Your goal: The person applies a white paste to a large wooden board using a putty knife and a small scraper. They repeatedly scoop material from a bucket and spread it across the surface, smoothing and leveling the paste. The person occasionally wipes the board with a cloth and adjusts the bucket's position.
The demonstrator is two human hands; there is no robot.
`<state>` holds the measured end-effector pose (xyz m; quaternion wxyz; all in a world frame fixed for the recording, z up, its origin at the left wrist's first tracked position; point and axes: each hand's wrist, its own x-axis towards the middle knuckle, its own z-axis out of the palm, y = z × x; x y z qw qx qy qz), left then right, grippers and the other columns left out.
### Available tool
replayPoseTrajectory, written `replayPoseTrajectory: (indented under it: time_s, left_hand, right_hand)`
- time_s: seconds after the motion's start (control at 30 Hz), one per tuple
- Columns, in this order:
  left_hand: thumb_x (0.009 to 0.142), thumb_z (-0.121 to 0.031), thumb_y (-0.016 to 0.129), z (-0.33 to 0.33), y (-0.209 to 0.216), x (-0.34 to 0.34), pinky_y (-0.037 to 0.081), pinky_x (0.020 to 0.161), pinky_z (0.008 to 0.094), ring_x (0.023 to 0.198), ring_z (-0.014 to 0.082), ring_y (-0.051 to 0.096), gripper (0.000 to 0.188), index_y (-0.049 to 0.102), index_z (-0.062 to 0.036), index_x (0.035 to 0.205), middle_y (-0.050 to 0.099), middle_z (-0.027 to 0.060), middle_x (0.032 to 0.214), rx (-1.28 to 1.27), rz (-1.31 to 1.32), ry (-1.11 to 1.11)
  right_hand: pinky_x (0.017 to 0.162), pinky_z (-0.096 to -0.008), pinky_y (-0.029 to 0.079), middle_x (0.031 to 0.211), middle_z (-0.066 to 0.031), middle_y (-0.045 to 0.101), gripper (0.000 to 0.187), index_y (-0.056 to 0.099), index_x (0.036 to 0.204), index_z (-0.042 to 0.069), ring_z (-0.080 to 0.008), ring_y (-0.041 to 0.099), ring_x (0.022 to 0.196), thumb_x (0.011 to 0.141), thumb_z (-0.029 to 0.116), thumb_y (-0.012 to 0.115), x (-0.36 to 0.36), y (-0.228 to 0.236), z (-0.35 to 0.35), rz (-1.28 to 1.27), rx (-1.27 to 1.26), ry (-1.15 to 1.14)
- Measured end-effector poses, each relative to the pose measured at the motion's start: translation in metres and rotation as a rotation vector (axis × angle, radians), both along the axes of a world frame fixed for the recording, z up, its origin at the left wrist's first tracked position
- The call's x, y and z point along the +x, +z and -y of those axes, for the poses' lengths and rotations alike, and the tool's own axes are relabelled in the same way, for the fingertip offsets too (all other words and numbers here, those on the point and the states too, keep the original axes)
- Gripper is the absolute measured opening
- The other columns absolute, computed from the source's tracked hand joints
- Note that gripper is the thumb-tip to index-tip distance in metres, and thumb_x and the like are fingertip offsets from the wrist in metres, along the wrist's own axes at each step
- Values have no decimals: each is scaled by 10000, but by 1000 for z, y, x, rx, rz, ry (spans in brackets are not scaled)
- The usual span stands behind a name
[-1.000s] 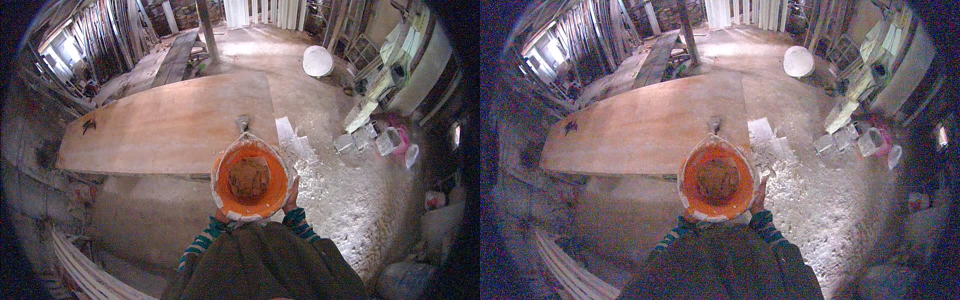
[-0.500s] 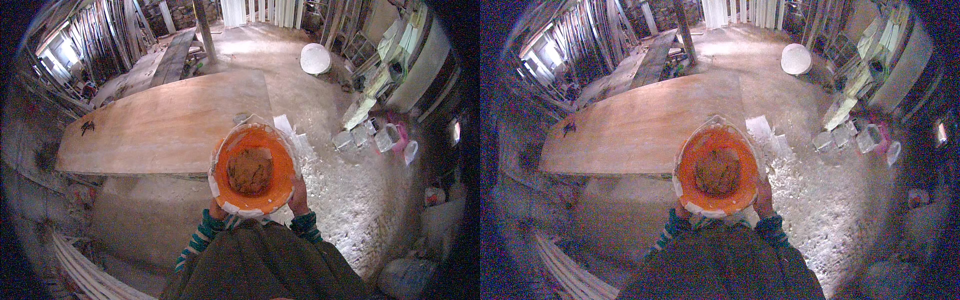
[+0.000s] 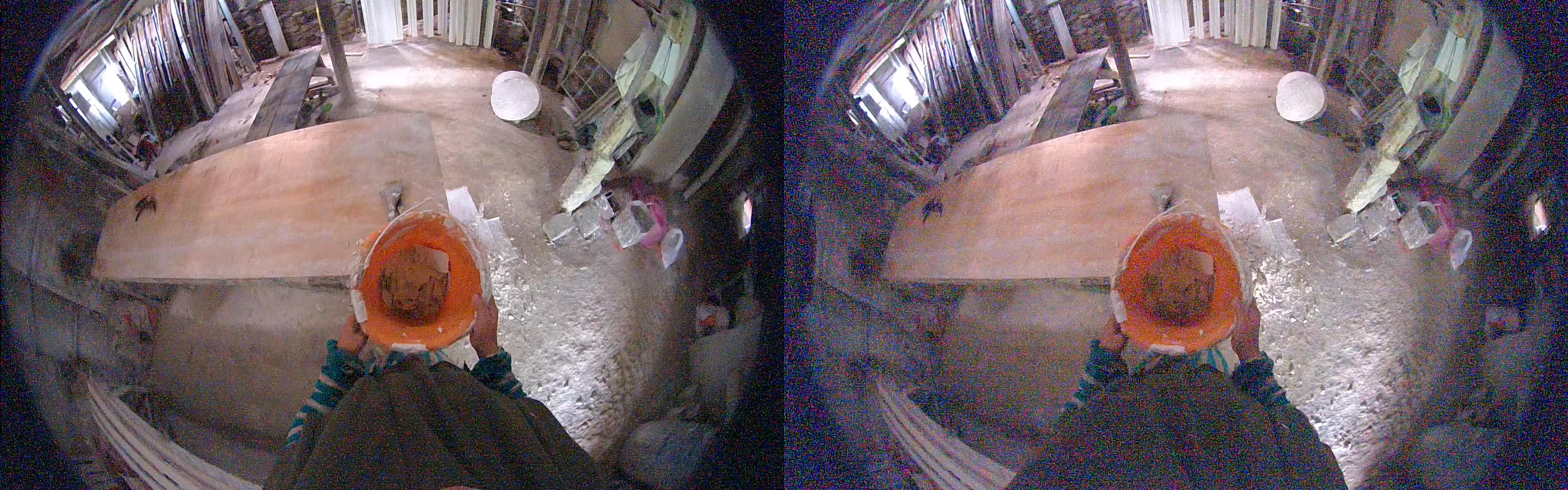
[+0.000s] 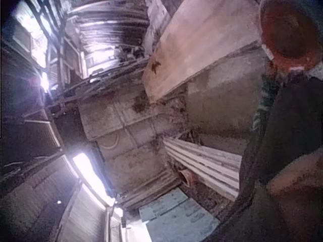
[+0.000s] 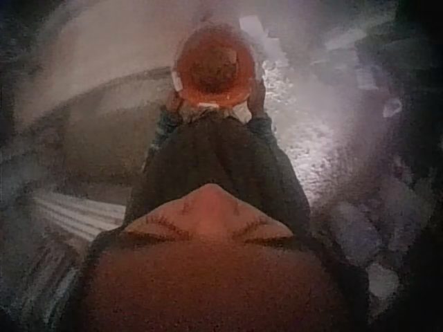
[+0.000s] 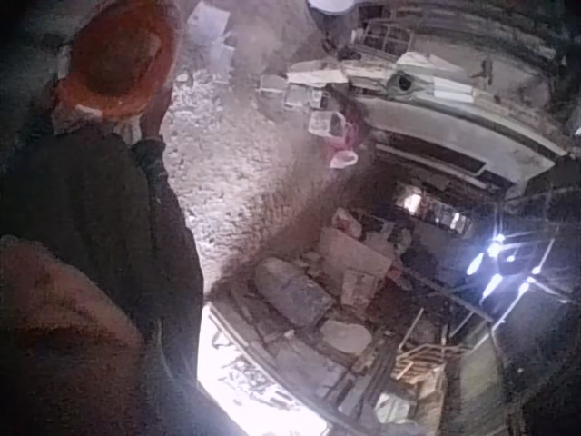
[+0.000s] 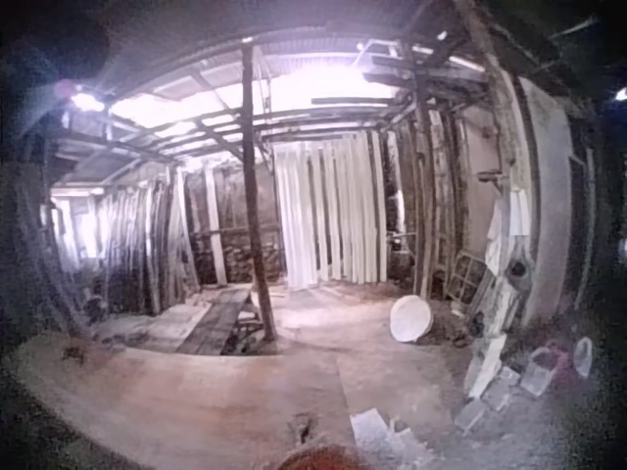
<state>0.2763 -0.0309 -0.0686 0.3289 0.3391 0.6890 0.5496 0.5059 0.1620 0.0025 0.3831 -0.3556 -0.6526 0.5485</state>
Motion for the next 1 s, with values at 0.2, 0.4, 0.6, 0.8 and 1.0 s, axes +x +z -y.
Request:
replayPoseTrajectory:
  time_s: [0.2, 0.4, 0.6, 0.8, 1.0]
  left_hand:
    - [838, -189, 555, -17, 70, -7, 409, 920, 356, 1004, 224, 561, 454, 413, -51, 1246, 531, 95, 1184, 267, 760, 104]
    - [832, -202, 541, -18, 111, 17, 472, 802, 379, 904, 315, 586, 496, 372, -27, 1264, 531, 143, 1149, 0, -273, 233]
    - [823, -223, 557, -22, 116, 29, 472, 768, 392, 888, 386, 572, 513, 369, -54, 1270, 566, 186, 1070, -189, -567, 298]
    - [853, -217, 533, -19, 106, 22, 492, 675, 383, 770, 305, 605, 428, 404, -46, 1224, 615, 145, 946, -185, -400, 411]
    - [865, -232, 540, -16, 111, 19, 418, 383, 250, 474, 132, 527, 284, 465, -58, 1076, 569, 69, 746, -28, 288, 418]
  right_hand:
    - [878, -333, 413, 1118, -136, 536, 404, 412, 1211, -23, -226, 517, 1025, 887, 213, 463, -12, 26, -7, -184, -402, -37]
    - [879, -318, 413, 1135, -119, 520, 430, 391, 1226, -29, -215, 514, 1014, 880, 206, 489, -17, 17, -7, -223, -424, -77]
    - [891, -321, 401, 1149, -136, 504, 450, 385, 1220, -44, -214, 499, 1031, 887, 239, 494, -15, 26, 3, -208, -405, -66]
    - [874, -313, 403, 1125, -123, 517, 431, 409, 1205, -28, -206, 503, 1005, 889, 254, 493, -16, 34, 7, -160, -381, -95]
    - [807, -305, 429, 1049, -85, 552, 378, 448, 1157, -5, -173, 530, 927, 866, 228, 511, 4, -14, -5, -250, -425, -141]
